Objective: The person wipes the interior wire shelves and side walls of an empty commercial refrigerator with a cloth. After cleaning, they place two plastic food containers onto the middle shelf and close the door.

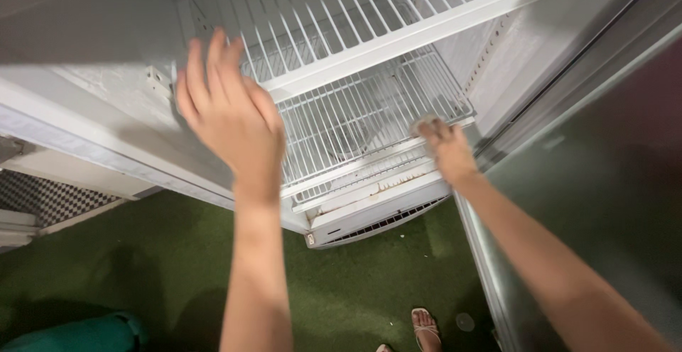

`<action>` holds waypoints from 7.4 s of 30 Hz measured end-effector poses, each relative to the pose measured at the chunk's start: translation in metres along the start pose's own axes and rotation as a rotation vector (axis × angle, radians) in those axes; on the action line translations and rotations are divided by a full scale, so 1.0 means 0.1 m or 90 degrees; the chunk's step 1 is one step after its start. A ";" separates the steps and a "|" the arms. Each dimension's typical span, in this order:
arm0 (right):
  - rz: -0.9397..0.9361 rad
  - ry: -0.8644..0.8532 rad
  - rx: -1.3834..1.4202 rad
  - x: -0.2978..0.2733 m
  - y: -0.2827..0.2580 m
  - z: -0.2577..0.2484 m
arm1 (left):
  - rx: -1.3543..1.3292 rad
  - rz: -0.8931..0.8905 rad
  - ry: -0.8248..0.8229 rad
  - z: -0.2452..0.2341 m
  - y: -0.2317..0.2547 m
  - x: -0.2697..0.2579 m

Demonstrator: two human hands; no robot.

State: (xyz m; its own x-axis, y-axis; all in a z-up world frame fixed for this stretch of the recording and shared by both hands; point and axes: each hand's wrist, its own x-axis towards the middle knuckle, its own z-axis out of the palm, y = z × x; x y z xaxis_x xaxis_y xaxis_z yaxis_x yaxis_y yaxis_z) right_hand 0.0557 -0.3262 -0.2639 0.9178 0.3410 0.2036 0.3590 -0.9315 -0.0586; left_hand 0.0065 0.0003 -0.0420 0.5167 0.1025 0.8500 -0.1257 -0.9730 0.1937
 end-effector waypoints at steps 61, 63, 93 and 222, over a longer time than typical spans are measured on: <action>-0.144 0.009 0.161 -0.16 -0.70 0.03 | 0.278 -0.237 -0.745 1.00 -0.19 -2.26; -0.153 -0.024 0.173 -0.17 -0.64 0.01 | 0.279 -0.241 -0.731 1.02 -0.19 -2.29; -0.228 -0.192 -0.019 -0.07 -0.66 0.01 | 0.106 0.023 -0.712 1.09 -0.09 -2.24; -0.165 0.266 0.170 0.56 -0.08 -3.04 | 0.074 -0.024 -0.227 -0.42 0.59 0.11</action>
State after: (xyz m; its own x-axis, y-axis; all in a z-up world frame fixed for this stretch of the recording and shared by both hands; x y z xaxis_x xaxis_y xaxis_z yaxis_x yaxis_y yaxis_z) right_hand 0.0524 -0.3385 0.0448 0.6681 0.4244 0.6111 0.6444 -0.7407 -0.1901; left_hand -0.0306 -0.0478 -0.0005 0.7838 0.0802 0.6158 -0.0149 -0.9889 0.1477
